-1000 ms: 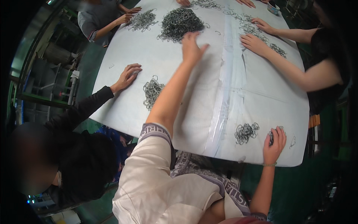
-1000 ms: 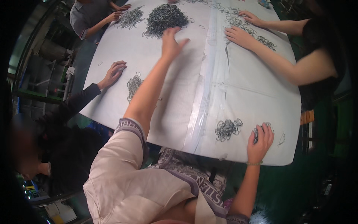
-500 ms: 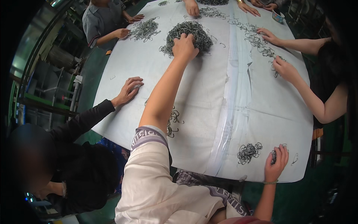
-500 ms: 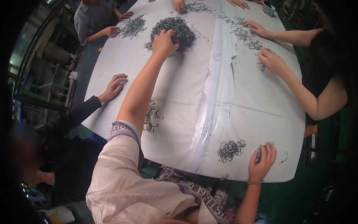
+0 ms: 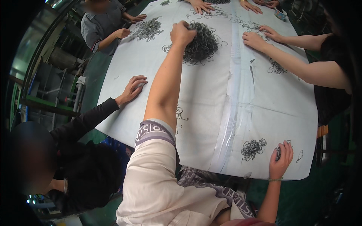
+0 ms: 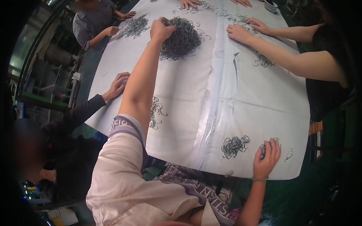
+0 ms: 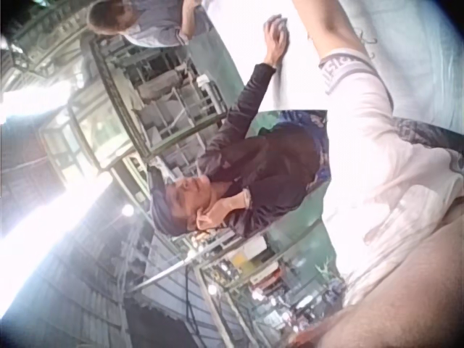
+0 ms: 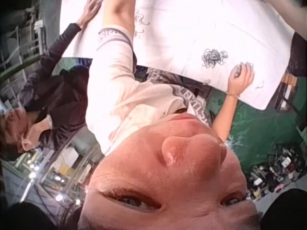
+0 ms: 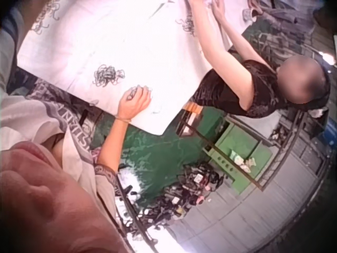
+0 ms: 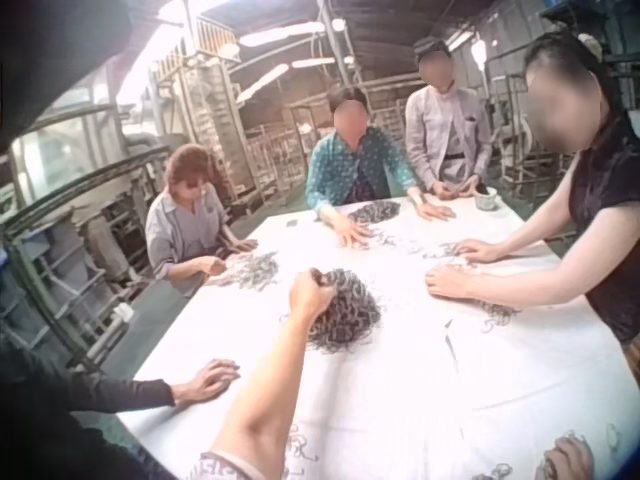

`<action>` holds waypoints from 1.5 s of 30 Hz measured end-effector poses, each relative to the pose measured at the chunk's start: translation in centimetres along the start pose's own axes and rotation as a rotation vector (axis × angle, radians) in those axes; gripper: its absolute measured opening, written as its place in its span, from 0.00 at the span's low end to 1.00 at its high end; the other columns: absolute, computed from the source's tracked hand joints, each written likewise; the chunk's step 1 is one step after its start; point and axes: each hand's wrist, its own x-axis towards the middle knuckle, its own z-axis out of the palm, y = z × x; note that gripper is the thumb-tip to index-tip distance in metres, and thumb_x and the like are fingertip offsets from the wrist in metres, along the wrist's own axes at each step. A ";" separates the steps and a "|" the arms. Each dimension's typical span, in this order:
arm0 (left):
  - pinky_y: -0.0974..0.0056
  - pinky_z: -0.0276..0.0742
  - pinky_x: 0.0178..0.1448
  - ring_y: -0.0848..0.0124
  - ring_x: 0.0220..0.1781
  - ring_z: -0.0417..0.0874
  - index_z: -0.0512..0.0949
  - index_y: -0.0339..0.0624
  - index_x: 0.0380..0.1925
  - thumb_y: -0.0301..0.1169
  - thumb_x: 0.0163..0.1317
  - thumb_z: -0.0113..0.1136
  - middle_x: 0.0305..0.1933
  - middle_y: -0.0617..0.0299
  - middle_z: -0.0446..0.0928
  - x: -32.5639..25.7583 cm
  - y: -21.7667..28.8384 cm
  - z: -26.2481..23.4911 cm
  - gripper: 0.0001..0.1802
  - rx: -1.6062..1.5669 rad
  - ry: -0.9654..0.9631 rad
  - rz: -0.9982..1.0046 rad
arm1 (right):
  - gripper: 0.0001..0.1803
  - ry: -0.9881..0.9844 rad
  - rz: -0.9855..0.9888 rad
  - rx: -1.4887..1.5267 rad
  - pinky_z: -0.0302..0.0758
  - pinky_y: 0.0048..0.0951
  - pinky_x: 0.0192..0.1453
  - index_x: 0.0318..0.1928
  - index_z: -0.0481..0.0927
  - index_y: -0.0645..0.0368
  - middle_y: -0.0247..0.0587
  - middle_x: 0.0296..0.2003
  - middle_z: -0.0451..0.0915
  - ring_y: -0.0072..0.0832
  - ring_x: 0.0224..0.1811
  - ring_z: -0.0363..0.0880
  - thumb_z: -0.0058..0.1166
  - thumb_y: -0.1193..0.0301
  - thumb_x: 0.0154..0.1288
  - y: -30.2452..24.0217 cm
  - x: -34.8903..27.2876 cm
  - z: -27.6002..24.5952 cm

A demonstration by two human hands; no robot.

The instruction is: The person sits at a table with several others and repeatedly picks up small metal clips from a large white sheet, separating them into small piles. The person occasionally pauses to look at coworkers or adjust their position, but primarily continues sorting the clips by hand throughout the clip.

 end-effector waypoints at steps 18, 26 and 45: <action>0.57 0.76 0.52 0.58 0.45 0.82 0.81 0.48 0.46 0.29 0.54 0.55 0.43 0.50 0.81 -5.2 2.1 2.9 0.18 0.097 -0.552 0.386 | 0.14 0.016 0.017 -0.057 0.55 0.51 0.68 0.46 0.76 0.62 0.46 0.54 0.73 0.46 0.61 0.66 0.53 0.74 0.59 0.2 -0.5 0.0; 0.57 0.72 0.56 0.53 0.52 0.76 0.80 0.42 0.43 0.22 0.57 0.50 0.50 0.51 0.76 -15.6 2.3 1.6 0.15 -0.087 -0.490 0.419 | 0.14 0.017 0.007 -0.066 0.54 0.52 0.68 0.46 0.76 0.60 0.44 0.54 0.73 0.45 0.61 0.66 0.53 0.72 0.58 0.5 -0.5 0.3; 0.57 0.74 0.56 0.54 0.51 0.77 0.80 0.38 0.39 0.28 0.55 0.61 0.47 0.49 0.77 -35.0 8.5 -1.2 0.12 -0.643 -0.561 0.661 | 0.13 0.037 0.012 -0.085 0.51 0.53 0.69 0.45 0.77 0.56 0.42 0.53 0.74 0.40 0.62 0.65 0.54 0.68 0.60 0.8 -0.4 0.5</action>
